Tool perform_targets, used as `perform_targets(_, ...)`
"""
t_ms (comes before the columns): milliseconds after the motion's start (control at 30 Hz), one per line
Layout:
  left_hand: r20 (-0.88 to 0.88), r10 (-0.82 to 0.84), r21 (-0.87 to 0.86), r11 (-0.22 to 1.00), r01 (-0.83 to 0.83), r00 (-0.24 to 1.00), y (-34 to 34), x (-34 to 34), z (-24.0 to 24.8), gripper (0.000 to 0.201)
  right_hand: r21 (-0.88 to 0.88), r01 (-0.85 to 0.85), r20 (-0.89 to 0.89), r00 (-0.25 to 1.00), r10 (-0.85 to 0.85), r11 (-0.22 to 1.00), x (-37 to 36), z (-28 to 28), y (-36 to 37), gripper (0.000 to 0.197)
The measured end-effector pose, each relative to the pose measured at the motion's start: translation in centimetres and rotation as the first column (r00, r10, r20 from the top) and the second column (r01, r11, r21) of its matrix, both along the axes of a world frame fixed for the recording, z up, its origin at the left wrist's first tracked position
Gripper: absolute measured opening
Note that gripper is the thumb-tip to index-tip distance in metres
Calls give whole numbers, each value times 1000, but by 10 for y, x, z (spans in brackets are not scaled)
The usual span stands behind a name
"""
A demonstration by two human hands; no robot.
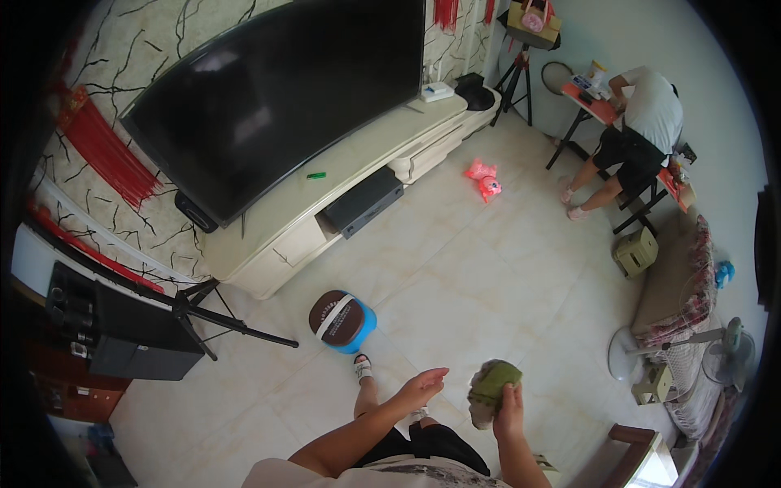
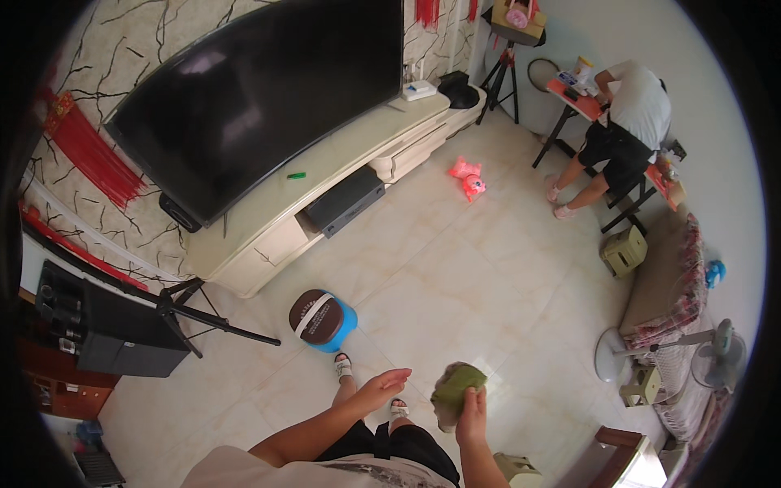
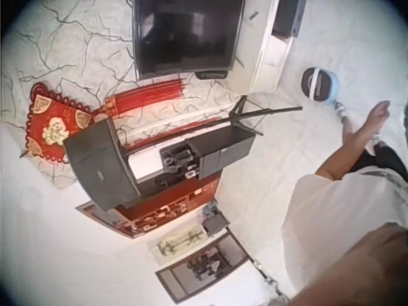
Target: The person walks from a living room into a bathroom holding a green cloth. They turn on the sink faucet, wet the cloth, and proceed to scrub and rinse it repeatedly under running water. The person wrings out the cloth multiple times before turning off the tap and leaving the bathroom.
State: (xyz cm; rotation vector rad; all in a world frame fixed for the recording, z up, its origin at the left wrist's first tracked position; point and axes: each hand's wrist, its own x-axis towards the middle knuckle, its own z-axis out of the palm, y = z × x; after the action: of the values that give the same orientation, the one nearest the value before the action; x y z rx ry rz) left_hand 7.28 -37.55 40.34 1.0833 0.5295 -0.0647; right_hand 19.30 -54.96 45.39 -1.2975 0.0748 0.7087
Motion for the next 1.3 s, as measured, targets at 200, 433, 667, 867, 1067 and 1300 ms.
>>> perform_targets(200,120,-1,-70,998,10,993,-58,-10,53,50,38,-404,19,915,403,914,-19,51,-11,31)
perform_targets(433,99,223,-55,974,-218,970,-59,-85,81,60,166,-749,127,661,739,642,-61,69,7,31)
perform_targets(667,107,562,-99,827,-553,820,-67,-171,95,47,105,-924,186,380,906,366,-120,70,43,31)
perform_targets(867,84,857,-193,515,-835,509,-75,-289,94,42,1,-936,380,327,865,353,-222,72,80,31)
perform_targets(1067,213,975,-209,114,-971,69,-74,-436,109,30,-223,-964,328,63,942,143,-339,75,104,26)
perform_targets(1300,217,976,8,-26,-1000,-23,-88,-581,89,23,-132,-981,250,108,962,144,-463,85,148,23)
